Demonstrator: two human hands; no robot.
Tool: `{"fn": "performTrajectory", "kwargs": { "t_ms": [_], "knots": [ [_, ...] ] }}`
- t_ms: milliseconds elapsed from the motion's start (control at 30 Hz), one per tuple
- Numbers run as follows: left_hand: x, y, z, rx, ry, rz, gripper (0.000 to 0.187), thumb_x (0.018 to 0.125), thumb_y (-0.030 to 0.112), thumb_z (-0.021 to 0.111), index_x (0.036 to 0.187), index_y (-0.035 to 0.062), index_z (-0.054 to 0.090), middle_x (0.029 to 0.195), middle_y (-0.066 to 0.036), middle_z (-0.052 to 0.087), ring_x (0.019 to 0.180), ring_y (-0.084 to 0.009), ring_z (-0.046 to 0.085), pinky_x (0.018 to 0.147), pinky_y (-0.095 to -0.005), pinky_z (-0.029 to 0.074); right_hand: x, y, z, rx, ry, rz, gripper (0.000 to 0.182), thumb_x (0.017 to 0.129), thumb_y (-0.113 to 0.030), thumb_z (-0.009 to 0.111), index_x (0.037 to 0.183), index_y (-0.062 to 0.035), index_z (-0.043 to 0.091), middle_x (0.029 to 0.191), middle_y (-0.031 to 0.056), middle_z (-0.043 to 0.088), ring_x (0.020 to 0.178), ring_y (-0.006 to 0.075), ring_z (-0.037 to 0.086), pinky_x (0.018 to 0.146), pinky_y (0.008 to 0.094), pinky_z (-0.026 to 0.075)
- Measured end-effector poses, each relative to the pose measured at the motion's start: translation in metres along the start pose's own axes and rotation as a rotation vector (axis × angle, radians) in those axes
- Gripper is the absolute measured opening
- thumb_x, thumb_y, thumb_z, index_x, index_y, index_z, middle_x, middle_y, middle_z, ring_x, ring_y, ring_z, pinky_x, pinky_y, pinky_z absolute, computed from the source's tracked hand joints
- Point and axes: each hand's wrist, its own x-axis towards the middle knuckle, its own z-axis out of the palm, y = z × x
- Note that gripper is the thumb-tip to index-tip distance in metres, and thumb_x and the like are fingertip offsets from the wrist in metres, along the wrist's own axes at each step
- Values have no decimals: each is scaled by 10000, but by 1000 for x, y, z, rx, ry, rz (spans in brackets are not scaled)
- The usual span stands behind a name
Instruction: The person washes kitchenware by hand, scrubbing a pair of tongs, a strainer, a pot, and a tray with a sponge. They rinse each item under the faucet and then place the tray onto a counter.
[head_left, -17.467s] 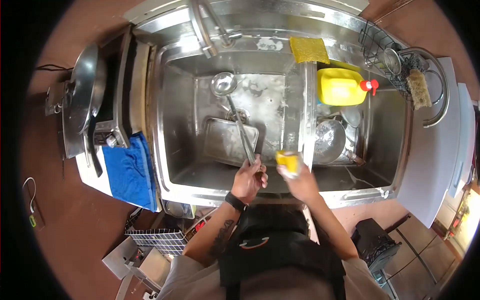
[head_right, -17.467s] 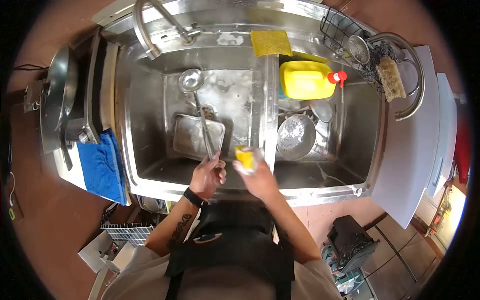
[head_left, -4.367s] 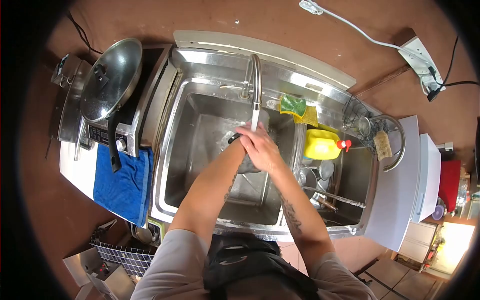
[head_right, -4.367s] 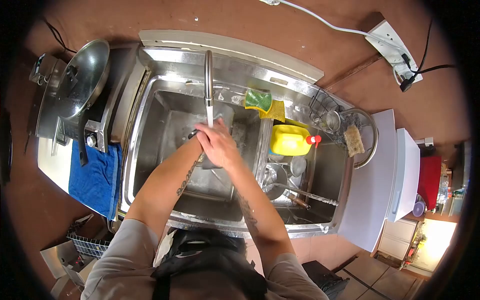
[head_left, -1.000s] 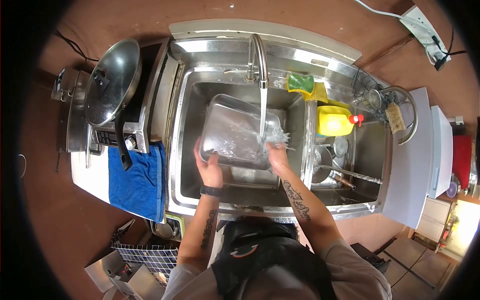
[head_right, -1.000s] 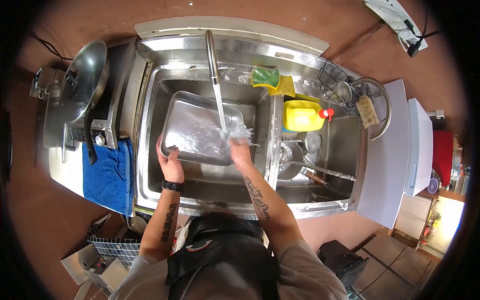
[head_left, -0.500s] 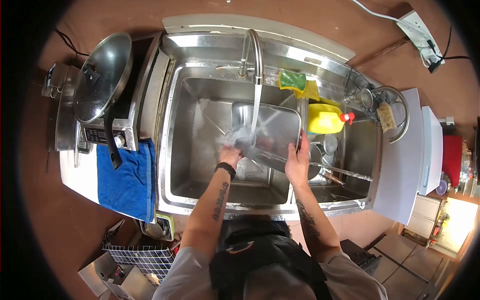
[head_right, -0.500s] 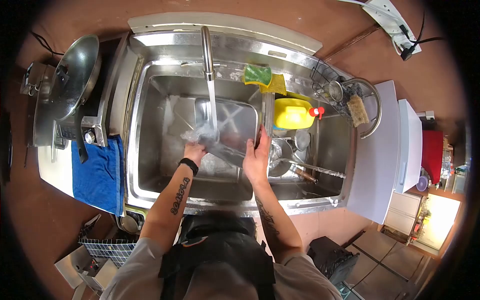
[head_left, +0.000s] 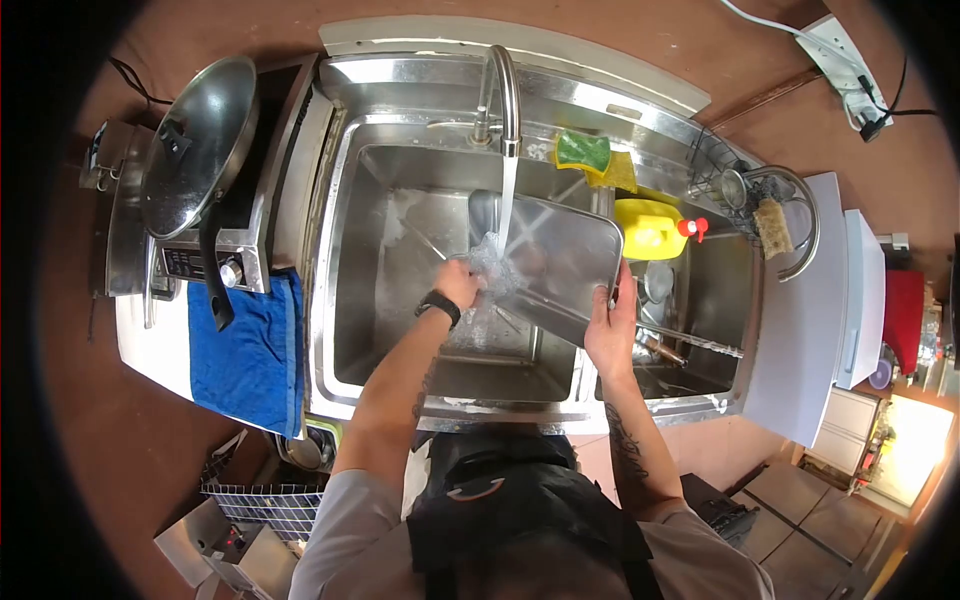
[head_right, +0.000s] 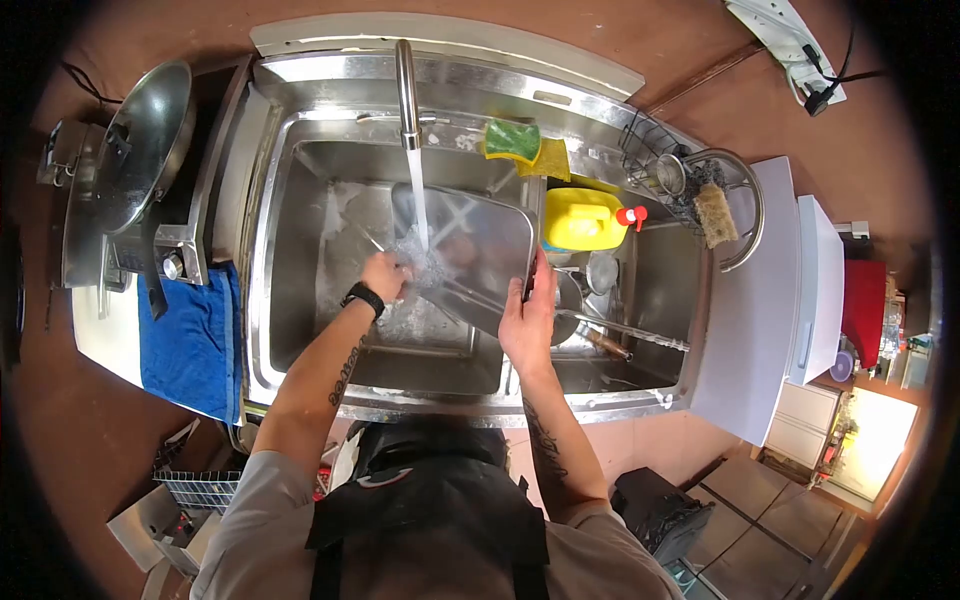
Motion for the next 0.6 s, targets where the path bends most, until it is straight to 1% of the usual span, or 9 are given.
{"fn": "performTrajectory", "kwargs": {
  "t_ms": [67, 200, 267, 333, 433, 467, 533, 567, 600],
  "knots": [
    [-12, 42, -24, 223, 149, 207, 305, 789, 233, 745, 780, -55, 644, 669, -149, 671, 644, -293, 666, 625, -368, 530, 2, 0, 1, -47, 5, -47, 469, 958, -8, 454, 1414, 20, 351, 1290, 165, 480, 1181, 251, 501, 1008, 355, 390],
    [-14, 62, 7, -354, 407, -126, 231, 829, 186, 697, 802, -31, 624, 698, -138, 645, 634, -257, 628, 620, -379, 502, 10, 1, 22, 290, 106, 160, 469, 954, 1, 452, 1411, 27, 350, 1357, 187, 446, 1218, 264, 487, 1027, 354, 377],
    [-14, 58, 44, -1408, 533, -431, 115, 831, 60, 645, 921, -7, 622, 817, -103, 649, 702, -198, 620, 629, -375, 504, 5, 13, 41, 396, 158, 217, 473, 953, 6, 450, 1414, 28, 345, 1375, 194, 435, 1231, 272, 483, 1037, 356, 369],
    [-20, 61, 71, -1538, 178, -639, 237, 800, -40, 600, 1035, -17, 595, 926, -109, 650, 775, -196, 620, 644, -365, 507, -1, 27, 63, 374, 234, 107, 487, 948, 19, 451, 1420, 27, 331, 1371, 194, 435, 1235, 273, 478, 1049, 351, 356],
    [-39, 97, 80, -1439, 186, -639, 199, 776, -45, 633, 975, -44, 624, 931, -135, 654, 790, -197, 626, 660, -364, 516, -1, 23, 75, 385, 249, 106, 514, 945, 25, 457, 1434, 26, 296, 1379, 192, 424, 1248, 263, 461, 1061, 352, 344],
    [-27, 63, 91, -1104, 245, -380, 180, 763, -41, 660, 942, -55, 635, 917, -146, 658, 781, -206, 631, 668, -368, 519, -5, 18, 72, 415, 221, 127, 524, 945, 25, 460, 1438, 25, 284, 1381, 191, 421, 1256, 260, 451, 1063, 355, 342],
    [-9, 60, 45, -1020, 400, -613, 140, 762, 14, 723, 843, -74, 651, 853, -167, 670, 722, -241, 632, 676, -379, 515, -12, 24, 62, 340, 219, 105, 533, 944, 28, 468, 1439, 22, 272, 1378, 188, 424, 1261, 257, 446, 1065, 356, 339],
    [11, 20, 38, -1238, 435, -391, 165, 803, 75, 721, 856, -67, 655, 805, -163, 677, 685, -248, 622, 658, -381, 506, -16, 16, 52, 337, 177, 86, 524, 944, 33, 462, 1434, 22, 277, 1378, 185, 424, 1258, 253, 447, 1065, 348, 338],
    [21, 2, 26, -978, 492, -299, 158, 806, 73, 713, 882, -53, 658, 819, -168, 681, 688, -249, 624, 651, -378, 507, -22, 13, 45, 330, 139, 77, 516, 944, 38, 456, 1429, 22, 281, 1377, 182, 425, 1256, 250, 448, 1065, 341, 336]
  ]
}}
